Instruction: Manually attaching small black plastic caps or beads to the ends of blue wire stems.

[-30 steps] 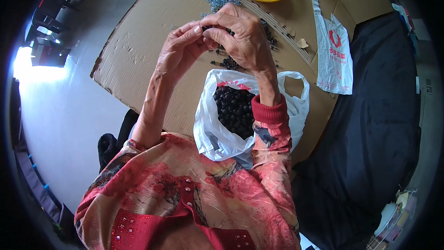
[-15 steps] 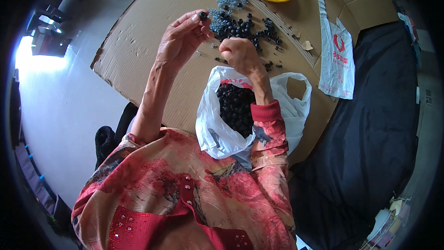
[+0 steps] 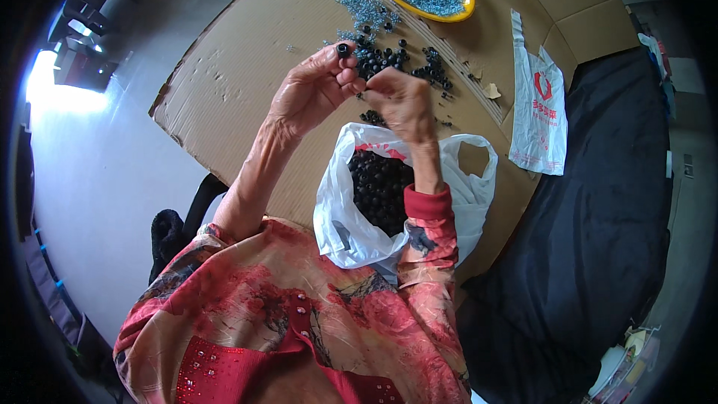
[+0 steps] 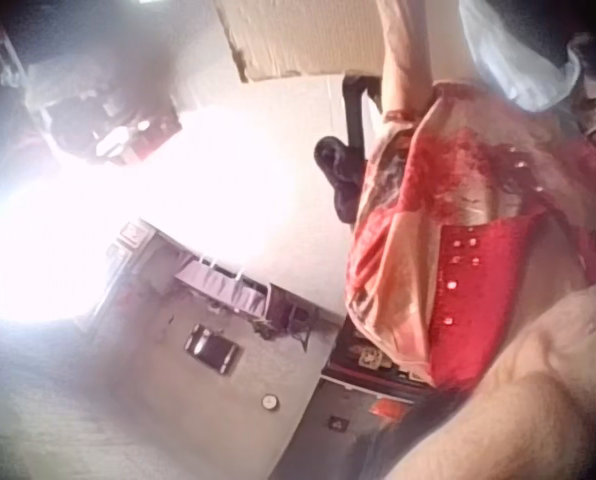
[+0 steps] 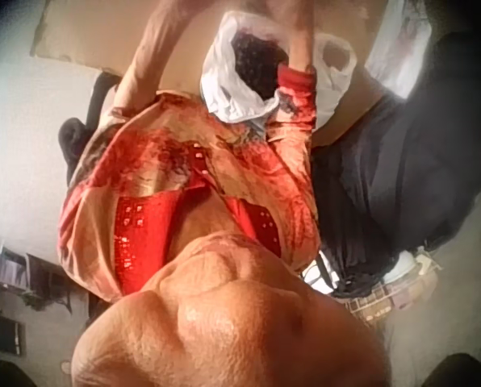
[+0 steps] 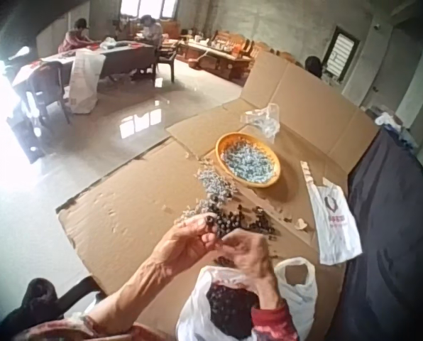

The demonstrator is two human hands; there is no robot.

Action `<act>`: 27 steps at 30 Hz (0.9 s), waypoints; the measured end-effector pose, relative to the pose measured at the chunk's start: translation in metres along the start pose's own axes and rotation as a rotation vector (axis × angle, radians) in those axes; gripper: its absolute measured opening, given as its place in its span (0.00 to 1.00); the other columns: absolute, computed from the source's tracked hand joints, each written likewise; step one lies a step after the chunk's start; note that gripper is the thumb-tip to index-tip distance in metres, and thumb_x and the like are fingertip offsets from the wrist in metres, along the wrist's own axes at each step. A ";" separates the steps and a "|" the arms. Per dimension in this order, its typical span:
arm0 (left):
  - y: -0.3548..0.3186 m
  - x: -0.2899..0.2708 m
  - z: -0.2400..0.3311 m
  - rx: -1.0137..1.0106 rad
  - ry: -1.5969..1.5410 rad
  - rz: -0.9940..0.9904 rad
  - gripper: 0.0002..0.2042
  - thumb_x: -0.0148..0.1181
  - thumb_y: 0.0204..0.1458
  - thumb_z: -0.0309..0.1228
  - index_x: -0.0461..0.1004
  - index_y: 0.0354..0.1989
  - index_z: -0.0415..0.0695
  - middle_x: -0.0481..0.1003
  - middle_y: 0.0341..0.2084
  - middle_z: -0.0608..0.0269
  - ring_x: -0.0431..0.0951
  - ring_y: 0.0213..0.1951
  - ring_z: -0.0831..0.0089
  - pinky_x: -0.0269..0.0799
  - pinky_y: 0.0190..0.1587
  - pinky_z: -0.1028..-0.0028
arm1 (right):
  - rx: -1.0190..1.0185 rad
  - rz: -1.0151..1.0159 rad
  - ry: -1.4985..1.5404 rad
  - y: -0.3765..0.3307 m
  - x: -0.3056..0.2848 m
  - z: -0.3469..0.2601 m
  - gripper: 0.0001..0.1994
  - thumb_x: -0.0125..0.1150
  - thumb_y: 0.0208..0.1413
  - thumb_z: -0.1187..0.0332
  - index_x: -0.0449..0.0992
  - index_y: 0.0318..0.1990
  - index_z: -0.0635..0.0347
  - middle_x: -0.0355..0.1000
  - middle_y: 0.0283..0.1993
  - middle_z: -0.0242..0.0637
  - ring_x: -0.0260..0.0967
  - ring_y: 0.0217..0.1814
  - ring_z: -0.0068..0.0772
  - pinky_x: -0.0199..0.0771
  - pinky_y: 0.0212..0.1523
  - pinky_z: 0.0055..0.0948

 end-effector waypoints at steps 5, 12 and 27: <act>-0.007 0.004 -0.002 0.027 0.157 0.096 0.11 0.52 0.53 0.28 0.70 0.42 0.36 0.75 0.31 0.57 0.74 0.31 0.73 0.72 0.40 0.69 | 0.108 0.129 0.311 0.006 -0.036 -0.028 0.06 0.62 0.42 0.77 0.74 0.30 0.64 0.71 0.24 0.28 0.65 0.25 0.14 0.67 0.27 0.17; -0.009 0.024 -0.010 0.032 0.246 0.058 0.10 0.54 0.52 0.29 0.73 0.40 0.37 0.75 0.29 0.58 0.75 0.32 0.72 0.73 0.39 0.69 | 0.025 0.203 0.404 0.000 -0.046 -0.050 0.06 0.61 0.45 0.76 0.76 0.33 0.63 0.71 0.29 0.29 0.66 0.31 0.16 0.67 0.32 0.16; -0.012 0.028 -0.016 -0.001 0.131 0.039 0.11 0.53 0.52 0.28 0.71 0.42 0.37 0.75 0.32 0.57 0.76 0.34 0.71 0.73 0.42 0.70 | -0.251 0.262 -0.115 -0.002 -0.051 -0.079 0.05 0.61 0.43 0.77 0.74 0.30 0.61 0.72 0.29 0.36 0.69 0.32 0.34 0.69 0.33 0.29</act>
Point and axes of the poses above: each hand's wrist, its own y-axis towards the middle knuckle, its own x-axis out of the palm, z = x × y, the point moved 5 cm from there along y, towards the middle knuckle
